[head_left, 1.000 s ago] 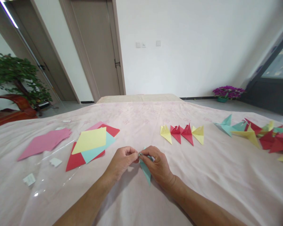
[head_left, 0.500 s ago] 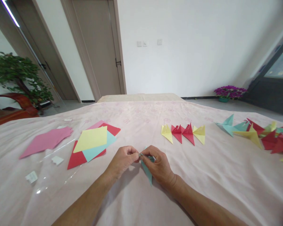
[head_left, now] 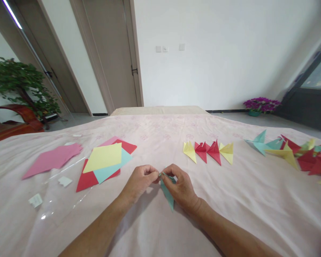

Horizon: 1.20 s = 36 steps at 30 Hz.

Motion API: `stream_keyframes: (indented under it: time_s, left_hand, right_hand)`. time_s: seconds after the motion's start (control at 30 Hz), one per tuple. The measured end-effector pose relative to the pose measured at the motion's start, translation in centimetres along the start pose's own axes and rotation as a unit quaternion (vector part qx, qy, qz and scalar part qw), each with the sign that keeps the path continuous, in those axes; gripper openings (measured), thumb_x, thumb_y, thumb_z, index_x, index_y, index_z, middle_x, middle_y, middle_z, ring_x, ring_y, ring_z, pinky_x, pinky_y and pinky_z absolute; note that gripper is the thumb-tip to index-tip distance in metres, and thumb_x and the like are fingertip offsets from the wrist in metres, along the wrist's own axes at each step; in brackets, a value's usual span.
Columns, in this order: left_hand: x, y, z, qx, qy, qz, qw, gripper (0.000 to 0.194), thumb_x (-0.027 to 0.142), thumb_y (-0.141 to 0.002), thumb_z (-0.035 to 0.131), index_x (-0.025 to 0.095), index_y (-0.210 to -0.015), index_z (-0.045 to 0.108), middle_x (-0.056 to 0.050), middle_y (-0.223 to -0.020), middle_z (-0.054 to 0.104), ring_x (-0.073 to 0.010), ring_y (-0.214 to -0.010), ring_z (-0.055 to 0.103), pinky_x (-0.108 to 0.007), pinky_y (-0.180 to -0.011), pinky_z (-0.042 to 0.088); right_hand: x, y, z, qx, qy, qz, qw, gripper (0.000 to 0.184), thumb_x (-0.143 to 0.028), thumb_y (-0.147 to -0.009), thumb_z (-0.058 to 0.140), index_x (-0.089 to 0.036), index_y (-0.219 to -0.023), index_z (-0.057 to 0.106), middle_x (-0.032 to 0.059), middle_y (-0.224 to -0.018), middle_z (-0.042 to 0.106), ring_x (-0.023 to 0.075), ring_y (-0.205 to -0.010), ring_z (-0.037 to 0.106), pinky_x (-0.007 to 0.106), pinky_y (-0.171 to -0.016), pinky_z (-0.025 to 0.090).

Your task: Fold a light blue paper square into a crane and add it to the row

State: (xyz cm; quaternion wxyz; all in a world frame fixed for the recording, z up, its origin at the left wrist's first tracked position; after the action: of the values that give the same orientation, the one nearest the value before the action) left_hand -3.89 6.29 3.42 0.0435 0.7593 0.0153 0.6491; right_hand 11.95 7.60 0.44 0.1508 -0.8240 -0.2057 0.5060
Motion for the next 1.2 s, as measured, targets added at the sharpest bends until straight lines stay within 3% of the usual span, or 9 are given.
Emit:
stream_keyframes:
  time_s: [0.23, 0.53, 0.77, 1.2]
  left_hand:
    - [-0.7, -0.3, 0.1, -0.007, -0.001, 0.021, 1.000, 0.015, 0.026, -0.072, 0.068, 0.015, -0.081, 0.071, -0.008, -0.078, 0.074, -0.0189, -0.072, 0.067, -0.028, -0.069, 0.050]
    - [-0.9, 0.4, 0.6, 0.090, -0.137, 0.126, 0.978, 0.014, 0.032, -0.080, 0.067, 0.020, -0.080, 0.074, -0.002, -0.078, 0.075, -0.0189, -0.073, 0.068, -0.028, -0.072, 0.049]
    - [-1.2, 0.6, 0.7, 0.113, -0.189, 0.174, 0.960, 0.013, 0.030, -0.085, 0.062, 0.021, -0.083, 0.072, 0.000, -0.081, 0.075, -0.0164, -0.075, 0.067, -0.027, -0.074, 0.049]
    - [-1.2, 0.8, 0.8, 0.119, -0.219, 0.184, 0.951, 0.009, 0.025, -0.084, 0.062, 0.021, -0.083, 0.070, 0.001, -0.079, 0.074, -0.0153, -0.075, 0.069, -0.025, -0.073, 0.050]
  right_hand:
    - [0.1, -0.5, -0.3, 0.007, -0.038, 0.075, 0.996, 0.011, -0.026, -0.081, 0.059, -0.019, -0.075, 0.066, 0.0017, -0.071, 0.067, 0.0162, -0.066, 0.060, 0.027, -0.064, 0.046]
    - [0.3, -0.7, -0.4, -0.001, -0.082, 0.094, 0.992, 0.018, -0.033, -0.080, 0.061, -0.017, -0.074, 0.068, 0.0022, -0.069, 0.068, 0.0159, -0.065, 0.059, 0.026, -0.063, 0.045]
    - [0.3, -0.7, -0.3, -0.014, -0.097, 0.112, 0.989, 0.021, -0.035, -0.079, 0.061, -0.016, -0.076, 0.068, 0.0023, -0.068, 0.066, 0.0159, -0.065, 0.058, 0.026, -0.062, 0.044]
    - [0.4, -0.7, -0.5, -0.030, -0.108, 0.099, 0.989, 0.019, -0.035, -0.080, 0.063, -0.016, -0.075, 0.067, 0.0022, -0.070, 0.065, 0.0163, -0.068, 0.057, 0.027, -0.066, 0.044]
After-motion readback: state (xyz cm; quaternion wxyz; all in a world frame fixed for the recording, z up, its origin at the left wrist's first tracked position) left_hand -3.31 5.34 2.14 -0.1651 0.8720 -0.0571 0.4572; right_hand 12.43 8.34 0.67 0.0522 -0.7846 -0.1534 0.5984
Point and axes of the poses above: each hand's wrist, its own y-axis away from the middle knuckle, its own z-axis out of the palm, x = y × z, the point moved 1 cm from there along -y, towards the middle knuckle
